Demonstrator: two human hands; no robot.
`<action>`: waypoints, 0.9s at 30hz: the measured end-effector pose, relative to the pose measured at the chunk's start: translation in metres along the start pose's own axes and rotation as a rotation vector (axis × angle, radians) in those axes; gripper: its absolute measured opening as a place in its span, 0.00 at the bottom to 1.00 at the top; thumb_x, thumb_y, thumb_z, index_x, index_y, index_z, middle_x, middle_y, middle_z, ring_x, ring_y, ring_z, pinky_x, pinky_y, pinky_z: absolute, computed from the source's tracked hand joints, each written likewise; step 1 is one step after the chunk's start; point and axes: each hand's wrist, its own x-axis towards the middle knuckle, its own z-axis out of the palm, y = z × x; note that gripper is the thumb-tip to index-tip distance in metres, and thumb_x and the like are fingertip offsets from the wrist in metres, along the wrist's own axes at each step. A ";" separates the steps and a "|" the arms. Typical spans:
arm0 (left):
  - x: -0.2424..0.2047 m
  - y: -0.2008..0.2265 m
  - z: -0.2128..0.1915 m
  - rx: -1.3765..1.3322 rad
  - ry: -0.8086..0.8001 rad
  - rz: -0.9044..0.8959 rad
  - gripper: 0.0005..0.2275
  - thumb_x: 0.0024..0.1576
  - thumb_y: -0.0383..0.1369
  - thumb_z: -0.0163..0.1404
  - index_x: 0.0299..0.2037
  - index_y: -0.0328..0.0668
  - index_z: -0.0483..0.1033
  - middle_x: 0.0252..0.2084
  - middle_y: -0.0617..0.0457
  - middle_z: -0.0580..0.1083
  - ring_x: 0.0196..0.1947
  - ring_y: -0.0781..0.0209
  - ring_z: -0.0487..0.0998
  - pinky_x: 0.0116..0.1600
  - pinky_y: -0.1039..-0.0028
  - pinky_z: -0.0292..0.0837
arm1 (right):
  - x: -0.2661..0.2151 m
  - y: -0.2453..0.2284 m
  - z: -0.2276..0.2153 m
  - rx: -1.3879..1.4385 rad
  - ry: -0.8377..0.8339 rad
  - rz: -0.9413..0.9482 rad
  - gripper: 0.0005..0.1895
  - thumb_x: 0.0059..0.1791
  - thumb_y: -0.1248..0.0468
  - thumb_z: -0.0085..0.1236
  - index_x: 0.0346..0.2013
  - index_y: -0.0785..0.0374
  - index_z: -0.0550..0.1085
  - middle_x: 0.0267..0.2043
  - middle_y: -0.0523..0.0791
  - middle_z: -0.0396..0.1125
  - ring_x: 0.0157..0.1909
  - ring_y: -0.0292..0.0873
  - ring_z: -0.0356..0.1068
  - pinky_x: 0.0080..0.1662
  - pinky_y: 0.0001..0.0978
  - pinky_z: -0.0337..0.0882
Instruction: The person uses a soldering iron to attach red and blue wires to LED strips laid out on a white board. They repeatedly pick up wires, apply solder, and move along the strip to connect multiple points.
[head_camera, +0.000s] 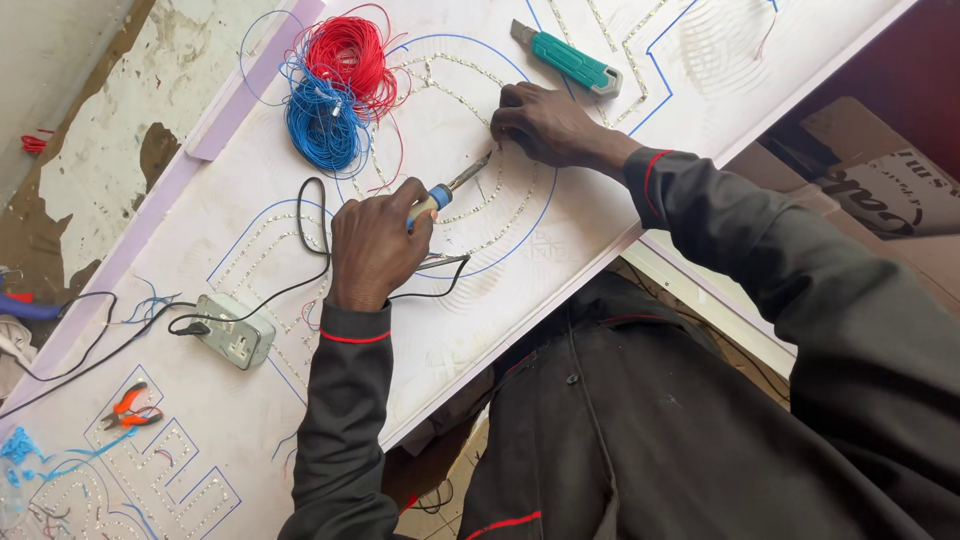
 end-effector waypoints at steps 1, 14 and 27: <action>0.000 0.000 0.000 0.003 -0.003 -0.003 0.05 0.65 0.38 0.50 0.45 0.48 0.72 0.25 0.43 0.77 0.28 0.28 0.75 0.36 0.43 0.65 | 0.000 -0.001 -0.001 0.004 -0.003 -0.003 0.06 0.60 0.70 0.64 0.45 0.52 0.82 0.42 0.46 0.68 0.45 0.55 0.71 0.35 0.50 0.66; 0.000 -0.001 -0.004 -0.026 -0.052 -0.028 0.06 0.65 0.38 0.49 0.45 0.49 0.72 0.26 0.43 0.77 0.30 0.26 0.75 0.38 0.43 0.66 | 0.000 -0.001 -0.001 -0.026 -0.013 -0.015 0.05 0.61 0.67 0.64 0.44 0.52 0.82 0.43 0.46 0.68 0.45 0.54 0.71 0.34 0.49 0.66; 0.002 -0.004 -0.002 -0.093 -0.025 -0.082 0.08 0.68 0.42 0.51 0.48 0.51 0.73 0.29 0.43 0.81 0.32 0.21 0.76 0.40 0.40 0.68 | 0.002 -0.003 -0.005 0.022 -0.005 0.013 0.11 0.59 0.70 0.63 0.57 0.58 0.80 0.49 0.50 0.73 0.50 0.58 0.74 0.41 0.54 0.70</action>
